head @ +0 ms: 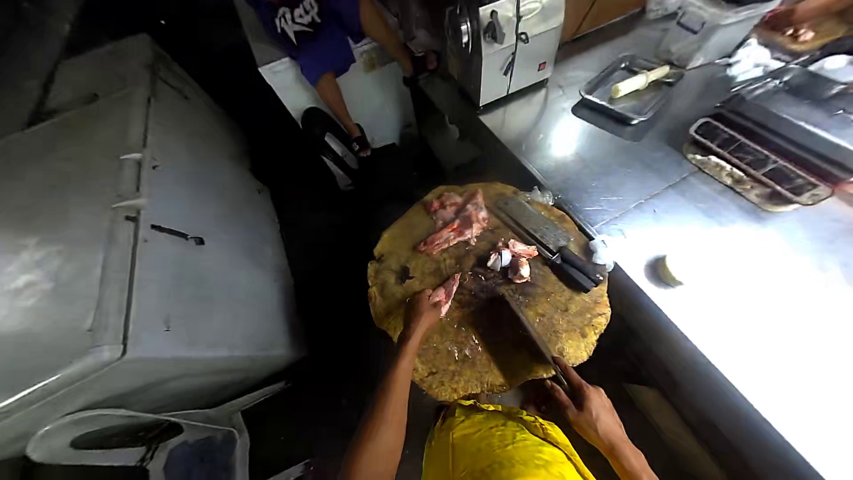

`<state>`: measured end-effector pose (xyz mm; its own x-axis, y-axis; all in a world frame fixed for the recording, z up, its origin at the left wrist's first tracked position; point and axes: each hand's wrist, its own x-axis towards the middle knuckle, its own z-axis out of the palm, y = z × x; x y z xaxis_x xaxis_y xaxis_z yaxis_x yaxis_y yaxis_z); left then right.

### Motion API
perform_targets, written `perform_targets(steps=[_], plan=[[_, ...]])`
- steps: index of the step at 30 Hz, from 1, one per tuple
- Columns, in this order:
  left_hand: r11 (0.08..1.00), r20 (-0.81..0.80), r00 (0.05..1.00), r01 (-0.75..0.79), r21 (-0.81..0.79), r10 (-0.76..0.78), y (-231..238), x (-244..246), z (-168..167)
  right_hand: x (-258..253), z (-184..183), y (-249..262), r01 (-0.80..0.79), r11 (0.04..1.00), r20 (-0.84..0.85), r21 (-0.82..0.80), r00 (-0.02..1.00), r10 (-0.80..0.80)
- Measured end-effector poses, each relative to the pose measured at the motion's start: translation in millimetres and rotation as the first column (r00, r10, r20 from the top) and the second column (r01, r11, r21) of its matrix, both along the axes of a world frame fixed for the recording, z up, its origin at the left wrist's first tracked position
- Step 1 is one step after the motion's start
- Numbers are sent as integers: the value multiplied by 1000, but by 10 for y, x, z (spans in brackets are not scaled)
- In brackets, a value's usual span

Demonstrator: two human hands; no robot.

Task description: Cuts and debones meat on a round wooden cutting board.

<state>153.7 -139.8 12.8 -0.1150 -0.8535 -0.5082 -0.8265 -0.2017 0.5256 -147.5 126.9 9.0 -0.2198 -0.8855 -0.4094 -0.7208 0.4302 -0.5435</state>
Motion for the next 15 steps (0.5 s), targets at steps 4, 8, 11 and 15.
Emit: perform_targets(steps=[4, 8, 11, 15], plan=[[999, 129, 991, 37, 37, -41, 139, -321, 37, -3, 84, -139, -66, 997, 46, -35, 997, 68], [987, 89, 984, 157, -15, -155, 236, -233, 54, 198, 472, -527, -68, 986, 264, -150, 959, 106], [986, 282, 946, 164, 8, -160, 396, -111, 245, 367, 940, -828, -53, 927, 372, -372, 906, 201], [982, 378, 911, 186, -25, -163, 509, 2, 76, 659, 1611, -1251, 24, 669, 428, -743, 785, 447]])
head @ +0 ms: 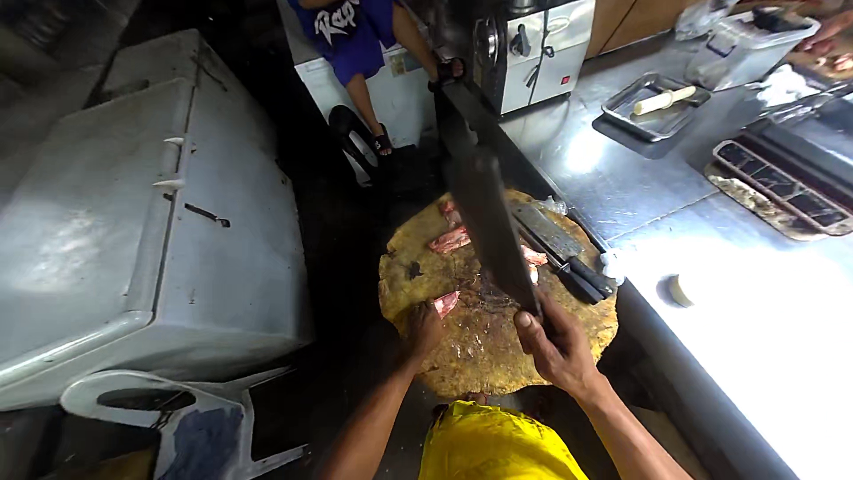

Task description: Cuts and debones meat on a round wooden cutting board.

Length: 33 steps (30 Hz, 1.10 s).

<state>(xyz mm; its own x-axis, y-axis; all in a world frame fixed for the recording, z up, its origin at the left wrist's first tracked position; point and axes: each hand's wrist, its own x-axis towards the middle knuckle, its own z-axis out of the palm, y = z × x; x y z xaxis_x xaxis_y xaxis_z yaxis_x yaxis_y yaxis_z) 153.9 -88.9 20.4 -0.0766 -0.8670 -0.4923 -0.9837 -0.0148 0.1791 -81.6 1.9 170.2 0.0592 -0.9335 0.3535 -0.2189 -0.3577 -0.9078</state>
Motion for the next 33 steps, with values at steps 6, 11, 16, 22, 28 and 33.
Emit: perform_targets(steps=[6, 11, 16, 22, 28, 33], plan=[[999, 25, 1000, -7, 32, 7, -21, -86, 49, 406, -236, -487, 26, 972, 48, -232, 999, -15], [997, -27, 1000, -5, 77, 7, -42, -44, 45, 410, -1277, -416, 106, 694, -425, 712, 852, 306], [995, 5, 1000, 13, 97, -13, -53, -61, 12, 260, -1213, -168, 123, 618, -366, 776, 887, 283], [996, -9, 1000, 22, 81, -21, -46, -55, 43, 184, -510, -173, 81, 798, -319, 598, 937, 144], [998, -14, 1000, -5, 59, 6, -80, -34, -35, 463, -692, -325, 105, 971, -273, 214, 961, -43], [996, -10, 1000, -9, 93, 10, -87, -25, -38, 472, -1182, -487, 138, 619, -424, 773, 838, 342]])
